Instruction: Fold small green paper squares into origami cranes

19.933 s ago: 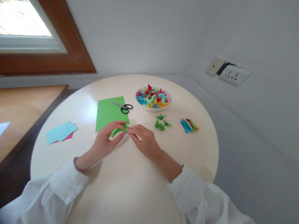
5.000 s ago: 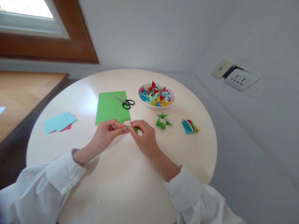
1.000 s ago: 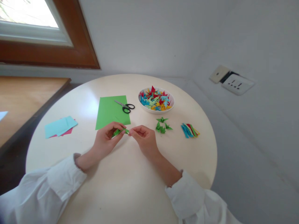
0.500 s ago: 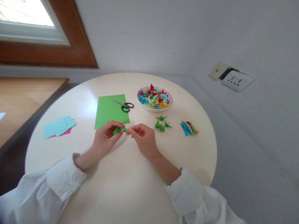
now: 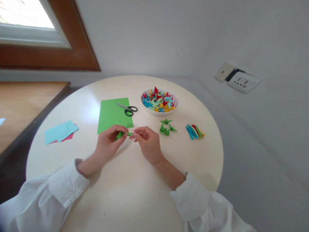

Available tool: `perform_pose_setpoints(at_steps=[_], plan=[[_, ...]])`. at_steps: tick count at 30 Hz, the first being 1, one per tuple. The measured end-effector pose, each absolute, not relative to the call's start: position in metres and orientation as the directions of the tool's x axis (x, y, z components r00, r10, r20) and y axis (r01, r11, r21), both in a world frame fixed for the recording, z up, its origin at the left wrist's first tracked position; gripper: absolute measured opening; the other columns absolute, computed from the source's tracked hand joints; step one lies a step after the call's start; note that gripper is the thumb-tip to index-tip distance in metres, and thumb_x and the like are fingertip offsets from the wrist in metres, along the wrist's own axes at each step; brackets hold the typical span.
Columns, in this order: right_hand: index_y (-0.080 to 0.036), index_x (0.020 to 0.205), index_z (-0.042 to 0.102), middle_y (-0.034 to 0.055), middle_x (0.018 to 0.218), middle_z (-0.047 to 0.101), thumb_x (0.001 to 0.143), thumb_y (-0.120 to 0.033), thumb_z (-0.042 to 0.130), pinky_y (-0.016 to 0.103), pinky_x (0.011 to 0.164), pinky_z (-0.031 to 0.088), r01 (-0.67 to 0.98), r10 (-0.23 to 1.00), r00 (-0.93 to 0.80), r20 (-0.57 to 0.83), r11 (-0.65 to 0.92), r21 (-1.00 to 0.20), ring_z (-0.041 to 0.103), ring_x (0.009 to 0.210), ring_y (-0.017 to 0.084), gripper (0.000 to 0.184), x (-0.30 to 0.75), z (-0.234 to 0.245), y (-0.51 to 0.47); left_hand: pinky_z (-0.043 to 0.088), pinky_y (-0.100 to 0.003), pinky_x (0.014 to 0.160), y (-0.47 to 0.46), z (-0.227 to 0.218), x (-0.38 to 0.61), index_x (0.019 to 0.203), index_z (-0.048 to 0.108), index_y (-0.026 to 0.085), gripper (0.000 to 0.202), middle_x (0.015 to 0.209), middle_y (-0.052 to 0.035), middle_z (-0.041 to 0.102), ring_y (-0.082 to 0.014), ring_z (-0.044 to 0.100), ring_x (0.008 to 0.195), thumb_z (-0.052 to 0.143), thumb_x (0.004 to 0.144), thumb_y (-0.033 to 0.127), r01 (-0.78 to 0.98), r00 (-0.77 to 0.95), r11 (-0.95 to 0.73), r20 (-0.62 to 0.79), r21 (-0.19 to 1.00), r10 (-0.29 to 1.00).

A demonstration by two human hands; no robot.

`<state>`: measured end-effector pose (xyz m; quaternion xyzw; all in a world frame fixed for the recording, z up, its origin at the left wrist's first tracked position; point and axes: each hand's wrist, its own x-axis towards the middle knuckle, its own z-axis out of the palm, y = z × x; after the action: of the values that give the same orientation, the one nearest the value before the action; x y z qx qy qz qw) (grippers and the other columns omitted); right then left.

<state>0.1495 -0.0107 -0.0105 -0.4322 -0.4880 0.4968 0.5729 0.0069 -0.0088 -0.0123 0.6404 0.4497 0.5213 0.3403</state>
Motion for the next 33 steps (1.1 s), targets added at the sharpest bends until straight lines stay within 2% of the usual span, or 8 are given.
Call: perform_pose_setpoints(at_steps=[8,17,25,33], plan=[[-0.017,0.080,0.061,0.0007,0.062,0.067,0.064,-0.036,0.070,0.025,0.050,0.049,-0.118,0.996,-0.001,0.094,0.093,-0.989,0.064,0.056,0.014,0.026,0.1494,-0.0137,-0.0093,0.045,-0.026,0.063,-0.0093,-0.0114,0.0071,0.076,0.061,0.018,0.006,0.074,-0.0028,0.064,-0.0134,0.057,0.069,0.060,0.070,0.020,0.221,0.043,-0.354,0.354,0.909,0.934],[-0.018,0.072,0.060,-0.0014,0.057,0.064,0.060,-0.032,0.073,0.025,0.050,0.048,-0.146,0.996,0.015,0.085,0.087,-0.986,0.060,0.051,0.012,0.022,0.1489,-0.0124,-0.0104,0.046,-0.025,0.063,-0.0107,-0.0099,0.0084,0.077,0.061,0.017,0.007,0.078,-0.0049,0.066,-0.0136,0.059,0.070,0.060,0.071,0.019,0.193,0.077,-0.345,0.336,0.919,0.939],[-0.018,0.076,0.061,0.0000,0.062,0.065,0.065,-0.033,0.070,0.025,0.052,0.049,-0.116,0.993,-0.023,0.114,0.111,-0.987,0.062,0.058,0.013,0.020,0.1490,-0.0143,-0.0115,0.048,-0.027,0.065,-0.0111,-0.0107,0.0089,0.079,0.061,0.017,0.008,0.073,-0.0036,0.066,-0.0148,0.061,0.070,0.062,0.071,0.020,0.188,0.075,-0.317,0.308,0.930,0.948],[-0.018,0.072,0.059,-0.0016,0.060,0.063,0.063,-0.028,0.070,0.023,0.050,0.047,-0.140,0.995,0.022,0.099,0.102,-0.985,0.059,0.054,0.011,0.018,0.1501,-0.0114,-0.0098,0.051,-0.031,0.073,-0.0097,-0.0167,0.0081,0.089,0.062,0.018,0.016,0.096,-0.0093,0.068,-0.0181,0.063,0.085,0.060,0.073,0.017,0.155,0.130,-0.304,0.286,0.940,0.949]])
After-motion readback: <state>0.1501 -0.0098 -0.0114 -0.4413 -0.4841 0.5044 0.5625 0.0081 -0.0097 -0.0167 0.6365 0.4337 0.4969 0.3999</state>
